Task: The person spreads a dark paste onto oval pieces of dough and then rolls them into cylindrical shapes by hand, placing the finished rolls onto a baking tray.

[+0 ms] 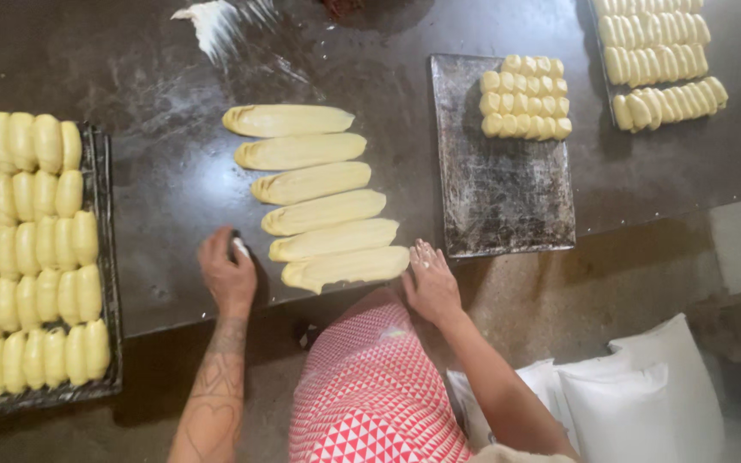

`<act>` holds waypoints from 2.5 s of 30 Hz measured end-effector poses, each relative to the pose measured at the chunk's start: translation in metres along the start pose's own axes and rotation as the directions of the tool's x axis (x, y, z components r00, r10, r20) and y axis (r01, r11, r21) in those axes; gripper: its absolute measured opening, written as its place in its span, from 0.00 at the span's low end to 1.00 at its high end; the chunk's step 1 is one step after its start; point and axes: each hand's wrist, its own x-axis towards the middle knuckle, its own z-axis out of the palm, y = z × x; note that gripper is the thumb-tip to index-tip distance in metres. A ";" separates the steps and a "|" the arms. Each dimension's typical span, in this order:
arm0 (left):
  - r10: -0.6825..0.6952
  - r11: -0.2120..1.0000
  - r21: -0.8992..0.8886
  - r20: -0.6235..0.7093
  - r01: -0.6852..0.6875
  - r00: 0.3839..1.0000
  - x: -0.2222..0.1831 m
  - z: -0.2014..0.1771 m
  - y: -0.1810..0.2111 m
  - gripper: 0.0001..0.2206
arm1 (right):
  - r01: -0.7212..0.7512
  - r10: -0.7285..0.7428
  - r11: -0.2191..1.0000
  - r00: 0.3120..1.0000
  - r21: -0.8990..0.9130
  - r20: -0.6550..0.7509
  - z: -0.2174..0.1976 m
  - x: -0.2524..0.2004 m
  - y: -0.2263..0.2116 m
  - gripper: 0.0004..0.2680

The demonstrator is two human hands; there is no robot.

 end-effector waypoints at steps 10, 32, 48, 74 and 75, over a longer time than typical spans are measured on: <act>-0.047 0.864 0.483 -0.203 0.142 0.978 0.079 0.074 -0.027 0.19 | 0.139 -0.034 0.972 0.879 0.188 -0.475 -0.061 0.207 0.114 0.12; -0.168 0.751 0.614 -0.176 0.241 0.970 0.088 0.076 0.001 0.18 | 0.177 -0.162 0.984 0.899 -0.001 -0.407 -0.041 0.556 0.256 0.12; -0.207 0.758 0.580 -0.218 0.297 0.954 0.094 0.074 0.006 0.22 | 0.345 -0.192 0.536 0.938 0.770 -0.287 -0.055 0.377 0.013 0.13; -0.170 0.778 0.577 -0.190 0.250 0.967 0.091 0.073 0.000 0.21 | 0.087 -0.046 0.993 0.913 0.084 -0.404 -0.064 0.456 0.169 0.17; -0.171 0.776 0.580 -0.181 0.246 0.968 0.090 0.073 -0.001 0.21 | 0.081 -0.040 0.993 0.916 0.088 -0.398 -0.062 0.470 0.181 0.17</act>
